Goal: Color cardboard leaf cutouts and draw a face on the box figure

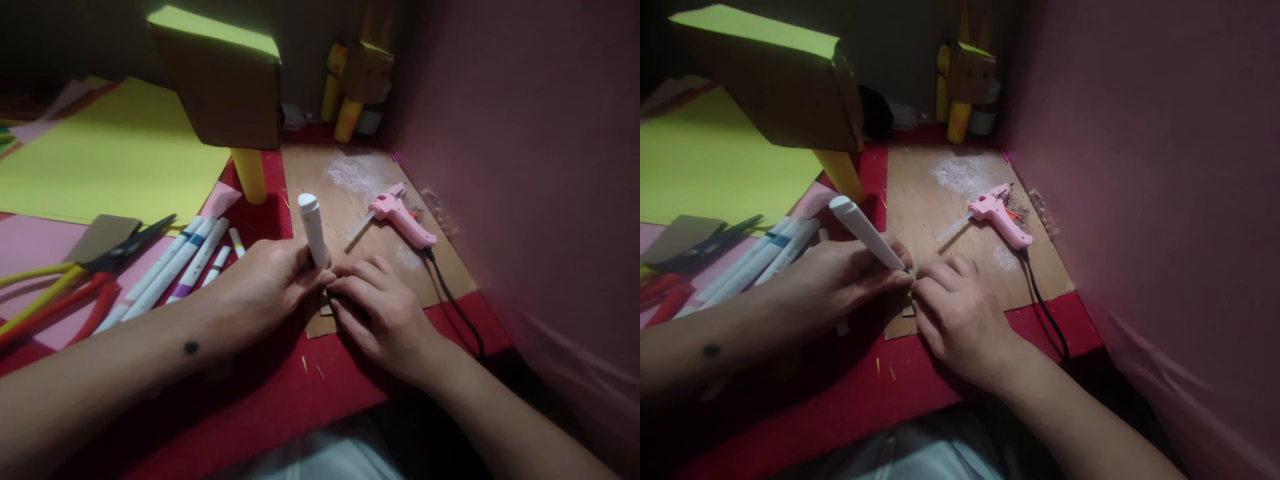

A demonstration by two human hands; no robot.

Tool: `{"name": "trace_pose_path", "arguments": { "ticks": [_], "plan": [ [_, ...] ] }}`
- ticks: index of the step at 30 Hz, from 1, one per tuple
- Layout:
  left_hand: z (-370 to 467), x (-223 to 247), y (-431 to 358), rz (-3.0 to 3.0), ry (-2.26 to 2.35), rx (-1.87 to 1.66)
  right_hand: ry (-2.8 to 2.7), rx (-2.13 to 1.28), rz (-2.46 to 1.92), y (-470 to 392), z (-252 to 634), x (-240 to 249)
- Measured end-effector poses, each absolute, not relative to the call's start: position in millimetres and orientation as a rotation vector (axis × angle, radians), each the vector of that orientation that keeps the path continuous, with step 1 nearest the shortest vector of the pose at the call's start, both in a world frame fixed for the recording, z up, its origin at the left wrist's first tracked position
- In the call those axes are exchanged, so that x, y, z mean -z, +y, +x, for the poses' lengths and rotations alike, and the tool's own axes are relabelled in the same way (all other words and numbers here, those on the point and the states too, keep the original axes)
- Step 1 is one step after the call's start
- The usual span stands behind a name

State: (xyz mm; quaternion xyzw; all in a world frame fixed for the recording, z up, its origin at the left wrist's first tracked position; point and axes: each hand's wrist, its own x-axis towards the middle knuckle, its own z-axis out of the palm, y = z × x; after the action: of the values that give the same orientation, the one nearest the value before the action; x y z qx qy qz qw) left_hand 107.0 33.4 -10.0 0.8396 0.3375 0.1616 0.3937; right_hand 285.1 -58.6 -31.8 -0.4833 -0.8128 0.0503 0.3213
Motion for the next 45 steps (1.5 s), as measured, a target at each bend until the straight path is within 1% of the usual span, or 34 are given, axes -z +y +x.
{"name": "trace_pose_path", "arguments": {
  "ticks": [6,16,22,28,33,38,45],
  "plan": [
    [106.2,6.9,34.4,2.130,0.851,-0.336,-2.143,-0.137,-1.258,-58.3,286.1,31.5],
    [103.8,10.7,31.6,2.127,0.734,-0.421,-2.140,-0.160,-1.266,-58.7,285.5,31.4],
    [106.5,15.7,31.4,2.145,0.755,-0.384,-2.145,-0.141,-1.259,-58.5,286.1,30.5],
    [107.4,14.3,30.4,2.136,0.758,-0.423,-2.144,-0.134,-1.256,-57.7,286.3,31.4],
    [106.5,15.6,30.6,2.180,0.675,-0.392,-2.150,-0.133,-1.252,-58.7,285.6,31.0],
    [104.7,18.6,30.0,2.164,0.706,-0.455,-2.144,-0.134,-1.255,-59.5,285.3,30.5],
    [105.3,14.4,28.8,2.190,0.675,-0.403,-2.152,-0.133,-1.251,-58.1,285.8,31.5]
  ]
}}
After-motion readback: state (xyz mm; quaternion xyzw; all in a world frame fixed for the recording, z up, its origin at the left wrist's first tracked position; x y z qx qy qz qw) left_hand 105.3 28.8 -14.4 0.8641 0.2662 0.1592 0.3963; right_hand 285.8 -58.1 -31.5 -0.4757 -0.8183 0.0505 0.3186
